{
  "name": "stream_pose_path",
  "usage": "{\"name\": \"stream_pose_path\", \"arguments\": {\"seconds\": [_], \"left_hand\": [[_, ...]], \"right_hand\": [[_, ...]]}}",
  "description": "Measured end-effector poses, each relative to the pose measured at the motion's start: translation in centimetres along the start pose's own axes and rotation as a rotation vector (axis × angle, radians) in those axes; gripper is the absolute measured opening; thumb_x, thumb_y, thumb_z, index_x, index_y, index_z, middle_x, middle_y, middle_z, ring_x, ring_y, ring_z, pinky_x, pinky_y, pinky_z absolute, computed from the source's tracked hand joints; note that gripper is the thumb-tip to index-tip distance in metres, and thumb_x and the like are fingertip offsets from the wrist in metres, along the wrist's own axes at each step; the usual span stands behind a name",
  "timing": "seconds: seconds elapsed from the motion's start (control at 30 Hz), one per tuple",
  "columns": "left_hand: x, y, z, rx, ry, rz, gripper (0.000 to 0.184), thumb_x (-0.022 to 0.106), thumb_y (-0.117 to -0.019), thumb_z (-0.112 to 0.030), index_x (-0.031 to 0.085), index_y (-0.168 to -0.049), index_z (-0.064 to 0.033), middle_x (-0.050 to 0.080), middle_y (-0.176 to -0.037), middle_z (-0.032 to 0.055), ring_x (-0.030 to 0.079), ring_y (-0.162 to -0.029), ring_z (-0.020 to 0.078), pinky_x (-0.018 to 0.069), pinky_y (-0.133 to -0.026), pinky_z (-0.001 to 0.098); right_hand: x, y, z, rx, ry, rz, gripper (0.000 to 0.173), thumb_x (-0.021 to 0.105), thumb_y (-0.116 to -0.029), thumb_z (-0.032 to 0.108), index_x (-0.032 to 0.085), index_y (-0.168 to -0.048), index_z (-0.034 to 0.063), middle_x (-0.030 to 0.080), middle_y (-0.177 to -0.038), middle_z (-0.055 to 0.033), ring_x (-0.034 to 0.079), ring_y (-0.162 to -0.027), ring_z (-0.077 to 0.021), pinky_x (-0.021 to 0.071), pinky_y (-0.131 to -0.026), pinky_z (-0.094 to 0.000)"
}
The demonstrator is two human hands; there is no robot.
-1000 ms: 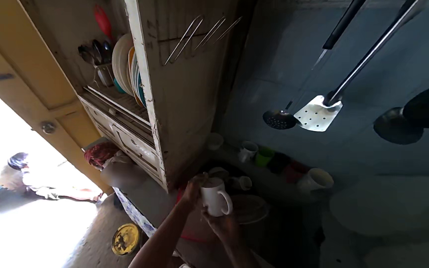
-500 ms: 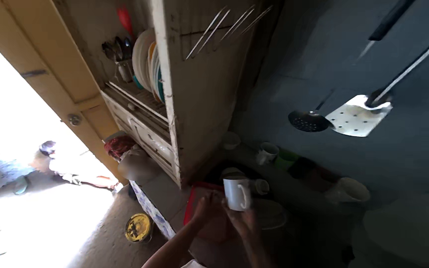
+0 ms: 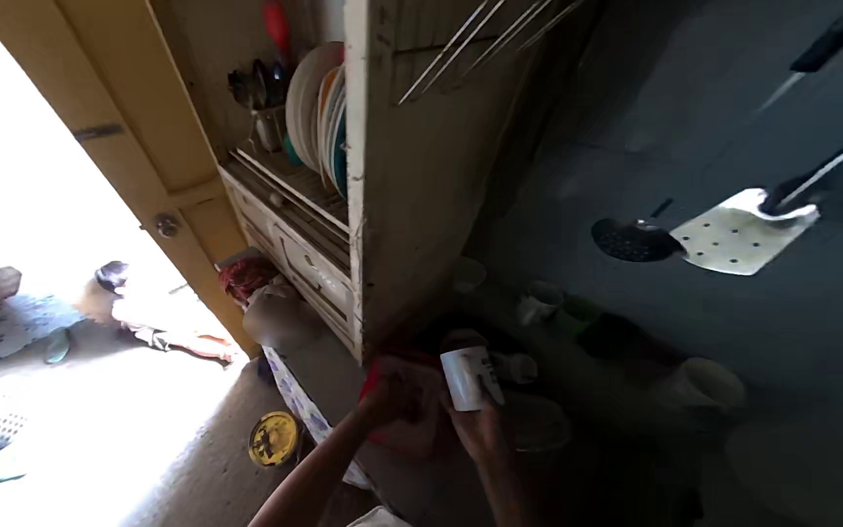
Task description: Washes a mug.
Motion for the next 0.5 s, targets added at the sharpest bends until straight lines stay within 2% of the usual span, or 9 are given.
{"name": "stream_pose_path", "arguments": {"seconds": [0.07,0.1,0.17,0.2,0.23,0.3,0.37,0.43,0.5], "left_hand": [[-3.2,1.1,-1.8,-0.061,0.272,-0.153,0.055,0.069,-0.0965,-0.016,0.052,-0.144,0.0044,0.056,-0.142,0.0273,0.052,-0.135,0.0378,0.0381,-0.117,0.0508],[-4.8,1.6,-3.6,-0.052,0.352,-0.253,0.052,0.067,-0.0975,-0.015,0.052,-0.143,0.0054,0.060,-0.138,0.0265,0.057,-0.130,0.0352,0.0425,-0.114,0.0494],[-6.3,2.2,-6.7,0.055,0.474,-0.449,0.045,0.065,-0.0982,-0.013,0.056,-0.137,0.0074,0.067,-0.125,0.0232,0.066,-0.115,0.0273,0.0519,-0.103,0.0428],[-6.1,2.3,-8.0,0.168,0.459,-0.529,0.044,0.066,-0.0964,-0.011,0.057,-0.134,0.0089,0.068,-0.123,0.0220,0.067,-0.113,0.0252,0.0533,-0.102,0.0399],[-5.6,2.0,-9.0,0.310,0.374,-0.603,0.040,0.066,-0.0943,-0.008,0.060,-0.129,0.0118,0.067,-0.124,0.0244,0.066,-0.116,0.0289,0.0516,-0.104,0.0414],[-4.5,0.9,-9.6,0.492,0.094,-0.697,0.032,0.068,-0.0903,-0.006,0.068,-0.118,0.0114,0.068,-0.122,0.0292,0.062,-0.121,0.0444,0.0463,-0.108,0.0546],[-5.3,0.3,-10.1,0.350,-0.029,-0.589,0.037,0.069,-0.0915,-0.008,0.066,-0.123,0.0101,0.064,-0.127,0.0318,0.056,-0.128,0.0490,0.0392,-0.114,0.0565],[-7.4,-0.3,-10.7,0.083,-0.049,-0.406,0.048,0.067,-0.0928,-0.010,0.059,-0.136,0.0098,0.061,-0.134,0.0308,0.054,-0.133,0.0432,0.0376,-0.117,0.0486],[-9.4,-1.3,-10.7,-0.134,0.096,-0.225,0.052,0.060,-0.1006,-0.013,0.046,-0.145,0.0095,0.053,-0.144,0.0304,0.048,-0.140,0.0389,0.0357,-0.119,0.0481]], "right_hand": [[0.2,-0.1,0.0,-0.005,0.004,-0.008,0.030,0.038,-0.1104,0.021,0.048,-0.133,0.0043,0.062,-0.111,-0.0099,0.066,-0.093,-0.0157,0.0589,-0.077,-0.0317],[0.4,-0.1,-0.1,-0.001,-0.006,0.009,0.031,0.038,-0.1106,0.021,0.048,-0.134,0.0042,0.063,-0.112,-0.0096,0.066,-0.093,-0.0152,0.0590,-0.077,-0.0314],[0.8,-0.1,-0.6,0.007,-0.033,0.065,0.029,0.037,-0.1111,0.022,0.050,-0.131,0.0049,0.065,-0.109,-0.0079,0.067,-0.092,-0.0138,0.0598,-0.078,-0.0305],[1.2,-0.1,-0.8,0.014,-0.045,0.102,0.028,0.036,-0.1112,0.022,0.052,-0.127,0.0061,0.066,-0.104,-0.0059,0.068,-0.090,-0.0123,0.0599,-0.077,-0.0298],[1.7,0.0,-1.1,0.024,-0.051,0.147,0.027,0.035,-0.1111,0.023,0.054,-0.123,0.0082,0.067,-0.100,-0.0029,0.067,-0.087,-0.0100,0.0589,-0.076,-0.0282],[2.6,0.3,-1.6,0.046,-0.076,0.222,0.026,0.031,-0.1108,0.019,0.054,-0.118,0.0102,0.067,-0.097,-0.0003,0.067,-0.088,-0.0080,0.0581,-0.078,-0.0274],[3.2,0.5,-1.9,0.084,-0.059,0.200,0.025,0.029,-0.1107,0.017,0.052,-0.118,0.0094,0.065,-0.096,-0.0018,0.066,-0.087,-0.0100,0.0583,-0.077,-0.0296],[3.5,0.5,-2.2,0.129,0.028,0.109,0.023,0.036,-0.1100,0.016,0.052,-0.121,0.0046,0.063,-0.099,-0.0068,0.065,-0.086,-0.0148,0.0581,-0.075,-0.0335],[3.4,0.2,-2.4,0.149,0.093,0.065,0.025,0.044,-0.1083,0.014,0.053,-0.127,0.0002,0.063,-0.107,-0.0122,0.066,-0.091,-0.0192,0.0590,-0.075,-0.0353]]}}
Point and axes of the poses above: each hand's wrist, its own y-axis away from the middle knuckle, its own x-axis out of the palm, z = x × y, the point moved 2 cm from there along -y, towards the middle knuckle
